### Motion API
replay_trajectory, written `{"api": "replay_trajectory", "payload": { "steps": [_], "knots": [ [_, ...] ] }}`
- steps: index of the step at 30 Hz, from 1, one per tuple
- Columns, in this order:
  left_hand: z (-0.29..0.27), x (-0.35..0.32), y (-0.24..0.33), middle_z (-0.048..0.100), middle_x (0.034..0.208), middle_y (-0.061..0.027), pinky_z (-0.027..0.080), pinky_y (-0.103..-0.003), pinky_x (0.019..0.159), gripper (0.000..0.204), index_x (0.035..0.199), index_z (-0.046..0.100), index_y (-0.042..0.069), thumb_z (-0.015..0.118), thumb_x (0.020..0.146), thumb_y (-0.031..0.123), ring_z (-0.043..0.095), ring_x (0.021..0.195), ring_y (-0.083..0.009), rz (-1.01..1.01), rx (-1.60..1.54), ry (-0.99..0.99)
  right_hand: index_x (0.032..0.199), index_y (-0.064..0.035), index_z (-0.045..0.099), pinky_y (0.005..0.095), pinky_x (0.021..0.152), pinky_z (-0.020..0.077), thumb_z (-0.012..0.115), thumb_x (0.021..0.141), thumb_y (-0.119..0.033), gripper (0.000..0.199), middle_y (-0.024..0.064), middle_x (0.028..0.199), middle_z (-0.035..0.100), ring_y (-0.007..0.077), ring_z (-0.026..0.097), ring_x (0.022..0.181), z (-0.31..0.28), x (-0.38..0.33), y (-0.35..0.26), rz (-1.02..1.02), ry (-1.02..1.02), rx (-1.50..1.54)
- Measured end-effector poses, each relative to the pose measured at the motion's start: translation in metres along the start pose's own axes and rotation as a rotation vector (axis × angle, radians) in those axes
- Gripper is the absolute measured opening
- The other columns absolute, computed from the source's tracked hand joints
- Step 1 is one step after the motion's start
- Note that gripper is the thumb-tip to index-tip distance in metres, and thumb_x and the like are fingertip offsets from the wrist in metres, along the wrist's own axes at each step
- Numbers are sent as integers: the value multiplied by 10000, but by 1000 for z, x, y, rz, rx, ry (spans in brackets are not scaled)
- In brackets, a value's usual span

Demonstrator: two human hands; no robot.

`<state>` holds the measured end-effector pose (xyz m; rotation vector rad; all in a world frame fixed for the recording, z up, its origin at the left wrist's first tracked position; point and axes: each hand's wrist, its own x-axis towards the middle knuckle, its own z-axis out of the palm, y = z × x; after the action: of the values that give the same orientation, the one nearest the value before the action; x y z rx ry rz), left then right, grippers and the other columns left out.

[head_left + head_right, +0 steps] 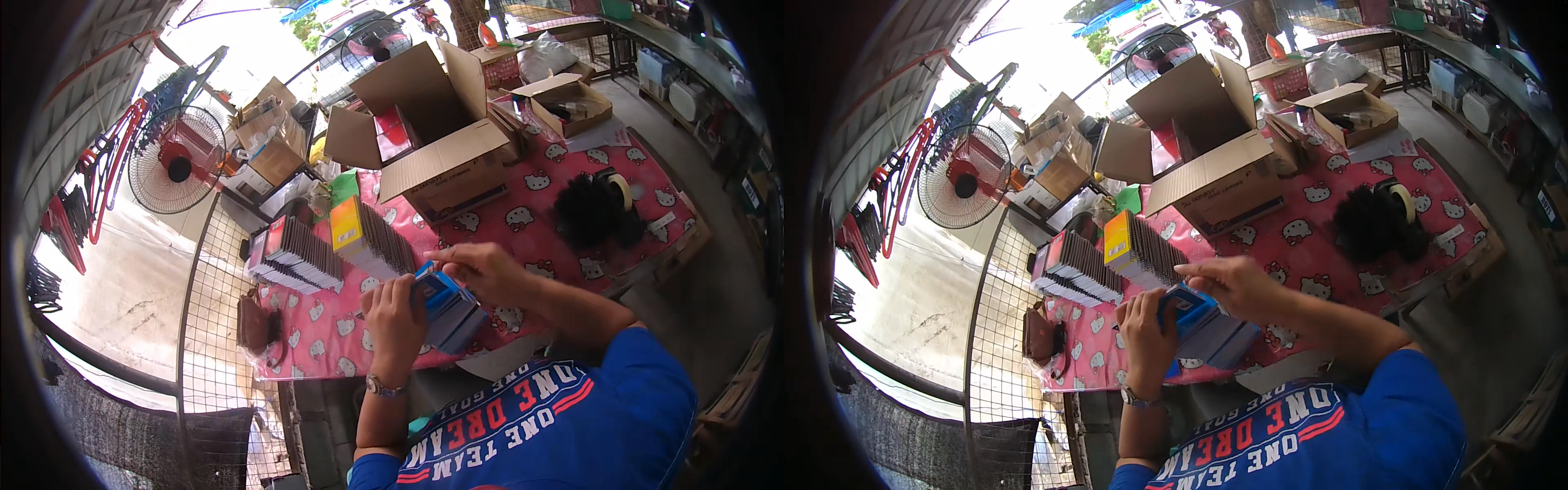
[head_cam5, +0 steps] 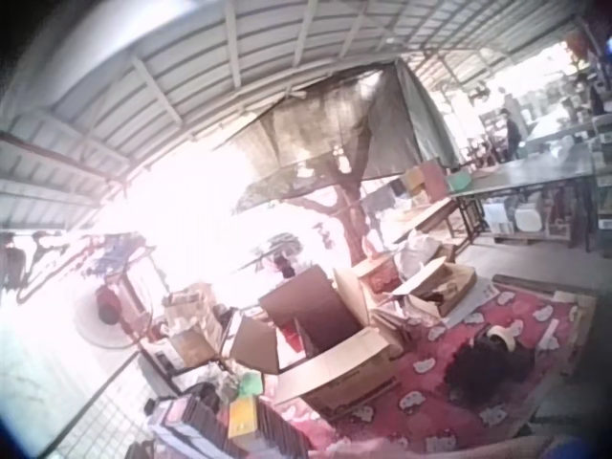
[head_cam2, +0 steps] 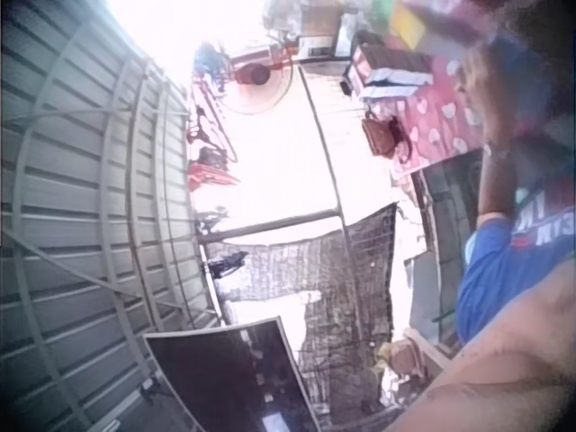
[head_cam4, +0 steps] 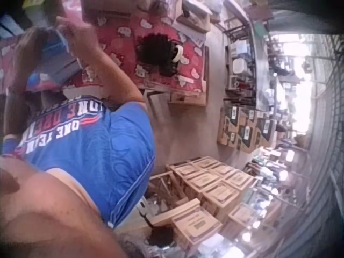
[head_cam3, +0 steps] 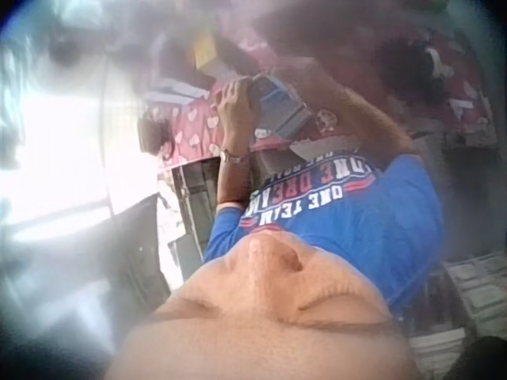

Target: The person organizes spiral notebooks on a table, checking the covers and stacking them into a cardboard box.

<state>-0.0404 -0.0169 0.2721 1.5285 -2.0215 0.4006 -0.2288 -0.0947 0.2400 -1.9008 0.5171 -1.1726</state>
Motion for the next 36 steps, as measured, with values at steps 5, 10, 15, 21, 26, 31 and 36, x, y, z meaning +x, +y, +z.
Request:
{"api": "replay_trajectory", "payload": {
  "steps": [5,10,15,21,26,31,36],
  "knots": [
    [-7,0,-4,639,901,-88,398,-410,834,215,1043,601,68,651,840,120,611,878,-277,47,-63,-39,1083,-108,720,364,793,514,677,876,-79,213,96,979,668,247,642,888,-24,23,0,-249,-107,-147],
    [-7,-1,-2,645,901,-89,398,-403,843,187,1026,607,68,651,852,119,614,876,-273,47,-95,-36,1084,-90,716,344,787,511,668,859,-17,241,84,921,643,219,624,929,-21,24,-5,-276,-187,-108],
    [-5,-3,-2,651,904,-85,399,-396,842,174,1013,607,69,658,856,125,617,874,-268,48,-68,4,1112,-60,693,331,811,511,642,885,-27,236,110,951,630,224,647,984,-25,27,-14,-129,-337,-15],
    [0,6,3,652,918,-91,403,-405,868,213,1056,592,73,646,858,129,616,886,-277,73,-68,-18,1210,-70,563,384,725,516,586,950,-103,263,106,856,602,284,653,806,-23,26,-18,-109,-256,-292],
    [1,11,10,659,955,-107,411,-413,873,273,1101,576,69,657,850,140,623,906,-299,90,-45,-53,1142,-42,502,470,816,507,592,938,-158,251,193,949,657,382,661,950,-28,35,-53,69,-382,-431],
    [-5,14,9,666,956,-127,414,-415,865,279,1094,567,60,672,849,141,630,893,-325,61,-117,-114,1128,-40,505,461,738,536,544,944,-121,204,217,924,652,422,664,758,-23,32,-32,-240,-235,-511],
    [0,16,8,658,924,-97,406,-407,847,184,1042,572,72,629,897,171,628,853,-281,107,-149,-98,971,25,614,451,689,571,628,863,-150,205,221,987,650,352,691,832,-7,21,142,403,17,-275]
  ]
}}
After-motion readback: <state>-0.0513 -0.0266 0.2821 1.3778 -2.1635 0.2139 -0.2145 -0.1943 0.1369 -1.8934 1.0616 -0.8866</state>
